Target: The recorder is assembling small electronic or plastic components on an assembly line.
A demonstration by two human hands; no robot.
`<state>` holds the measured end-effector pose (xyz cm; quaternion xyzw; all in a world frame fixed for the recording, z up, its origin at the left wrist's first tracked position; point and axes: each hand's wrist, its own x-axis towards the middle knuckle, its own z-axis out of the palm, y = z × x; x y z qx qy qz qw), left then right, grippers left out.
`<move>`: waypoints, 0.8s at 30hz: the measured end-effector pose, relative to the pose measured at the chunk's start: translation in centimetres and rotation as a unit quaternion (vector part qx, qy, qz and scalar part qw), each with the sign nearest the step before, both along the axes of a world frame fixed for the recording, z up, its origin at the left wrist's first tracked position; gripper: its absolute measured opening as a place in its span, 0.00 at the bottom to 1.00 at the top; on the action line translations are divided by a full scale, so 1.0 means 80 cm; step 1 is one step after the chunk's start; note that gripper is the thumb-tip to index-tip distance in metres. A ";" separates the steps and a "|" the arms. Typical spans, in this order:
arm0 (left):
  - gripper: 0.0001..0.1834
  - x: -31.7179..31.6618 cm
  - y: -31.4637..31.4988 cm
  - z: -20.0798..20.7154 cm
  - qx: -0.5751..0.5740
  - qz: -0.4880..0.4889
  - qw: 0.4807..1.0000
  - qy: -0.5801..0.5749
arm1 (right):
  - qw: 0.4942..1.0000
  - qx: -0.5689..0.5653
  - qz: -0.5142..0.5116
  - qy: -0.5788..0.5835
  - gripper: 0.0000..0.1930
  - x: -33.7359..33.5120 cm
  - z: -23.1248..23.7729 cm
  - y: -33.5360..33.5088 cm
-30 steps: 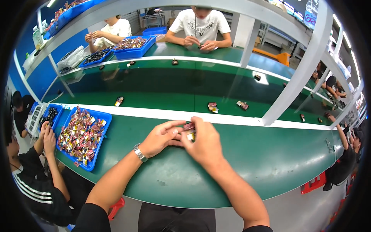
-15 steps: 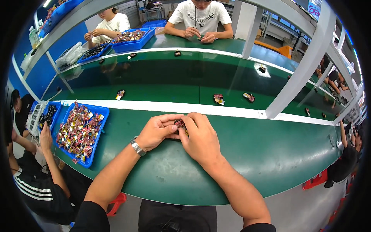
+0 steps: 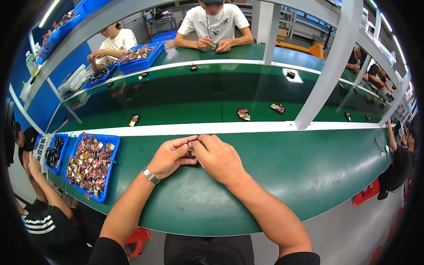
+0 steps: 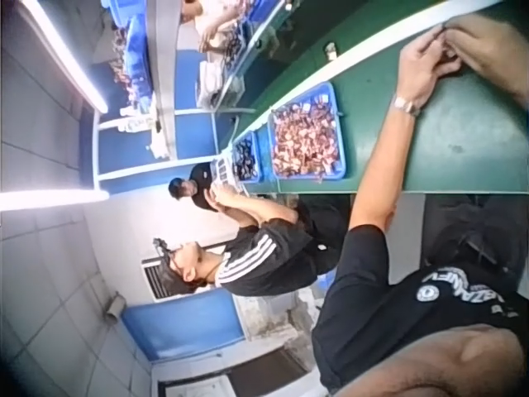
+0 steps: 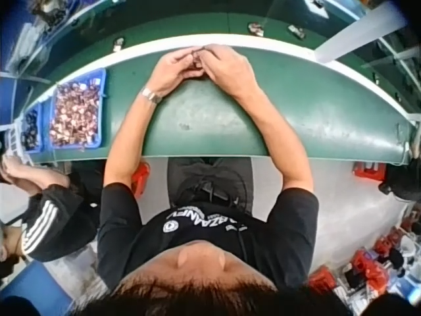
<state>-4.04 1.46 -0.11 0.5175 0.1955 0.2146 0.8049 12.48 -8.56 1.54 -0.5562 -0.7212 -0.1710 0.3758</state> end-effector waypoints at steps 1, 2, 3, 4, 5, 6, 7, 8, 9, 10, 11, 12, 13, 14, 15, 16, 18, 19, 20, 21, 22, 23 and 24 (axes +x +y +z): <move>0.24 0.000 0.000 0.000 0.002 -0.003 1.000 0.001 | 1.000 0.002 -0.003 0.001 0.07 0.001 0.000 0.001; 0.24 0.000 0.000 0.000 0.003 -0.002 1.000 0.005 | 1.000 0.004 0.008 0.007 0.07 0.003 -0.001 0.002; 0.23 0.000 0.000 0.000 0.005 0.000 1.000 0.008 | 1.000 0.005 0.020 0.013 0.07 0.004 -0.001 0.004; 0.23 0.002 -0.001 0.003 0.002 -0.003 1.000 0.015 | 1.000 0.008 0.018 0.014 0.07 0.005 -0.001 0.005; 0.23 0.002 -0.001 0.004 0.005 -0.005 1.000 0.015 | 0.999 0.005 0.029 0.015 0.07 0.005 -0.003 0.005; 0.22 0.002 -0.001 0.004 0.010 -0.007 1.000 0.013 | 0.999 0.002 0.039 0.016 0.07 0.006 -0.003 0.005; 0.22 0.002 -0.001 0.004 0.015 -0.010 1.000 0.011 | 0.999 0.005 0.037 0.016 0.07 0.007 -0.003 0.004; 0.21 0.004 -0.001 0.003 0.012 -0.001 1.000 0.011 | 0.999 -0.010 0.036 0.016 0.07 0.008 -0.003 0.003; 0.21 0.004 -0.002 0.002 0.015 -0.002 1.000 0.011 | 0.999 -0.024 0.036 0.016 0.08 0.008 -0.003 0.002; 0.20 0.005 -0.003 0.002 0.031 0.008 0.999 0.022 | 0.999 -0.021 0.035 0.016 0.08 0.008 -0.004 0.002; 0.20 0.006 -0.004 0.001 0.046 0.018 0.998 0.034 | 0.998 -0.026 0.042 0.048 0.08 0.007 -0.004 0.002; 0.18 0.008 -0.006 0.000 0.059 0.036 0.997 0.043 | 0.995 -0.032 0.048 0.080 0.08 0.007 -0.005 0.002; 0.18 0.009 -0.006 0.000 0.062 0.034 0.997 0.043 | 0.995 -0.029 0.047 0.079 0.08 0.006 -0.008 0.002; 0.17 0.011 -0.007 0.000 0.088 0.051 0.994 0.048 | 0.977 -0.069 0.054 0.195 0.07 0.004 -0.011 0.002; 0.16 0.011 -0.008 0.000 0.113 0.069 0.990 0.054 | 0.943 -0.108 0.062 0.308 0.07 0.002 -0.013 0.003; 0.15 0.012 -0.008 -0.002 0.114 0.071 0.989 0.056 | 0.925 -0.120 0.053 0.357 0.06 -0.002 -0.012 0.004; 0.15 0.011 -0.008 -0.006 0.122 0.071 0.988 0.058 | 0.913 -0.131 0.050 0.382 0.06 -0.003 -0.014 0.005; 0.14 0.011 -0.008 -0.006 0.128 0.072 0.987 0.059 | 0.900 -0.145 0.047 0.407 0.07 -0.003 -0.014 0.006; 0.14 0.012 -0.009 -0.003 0.126 0.075 0.987 0.063 | 0.901 -0.143 0.047 0.408 0.07 -0.003 -0.014 0.006; 0.14 0.013 -0.010 -0.002 0.128 0.074 0.987 0.063 | 0.897 -0.141 0.047 0.417 0.07 -0.004 -0.014 0.006; 0.14 0.013 -0.010 0.000 0.126 0.075 0.987 0.065 | 0.893 -0.140 0.048 0.426 0.07 -0.004 -0.014 0.005; 0.14 0.013 -0.010 0.001 0.125 0.076 0.987 0.068 | 0.893 -0.139 0.048 0.426 0.07 -0.004 -0.014 0.005; 0.14 0.014 -0.011 0.002 0.126 0.076 0.987 0.068 | 0.895 -0.137 0.042 0.422 0.07 -0.004 -0.015 0.006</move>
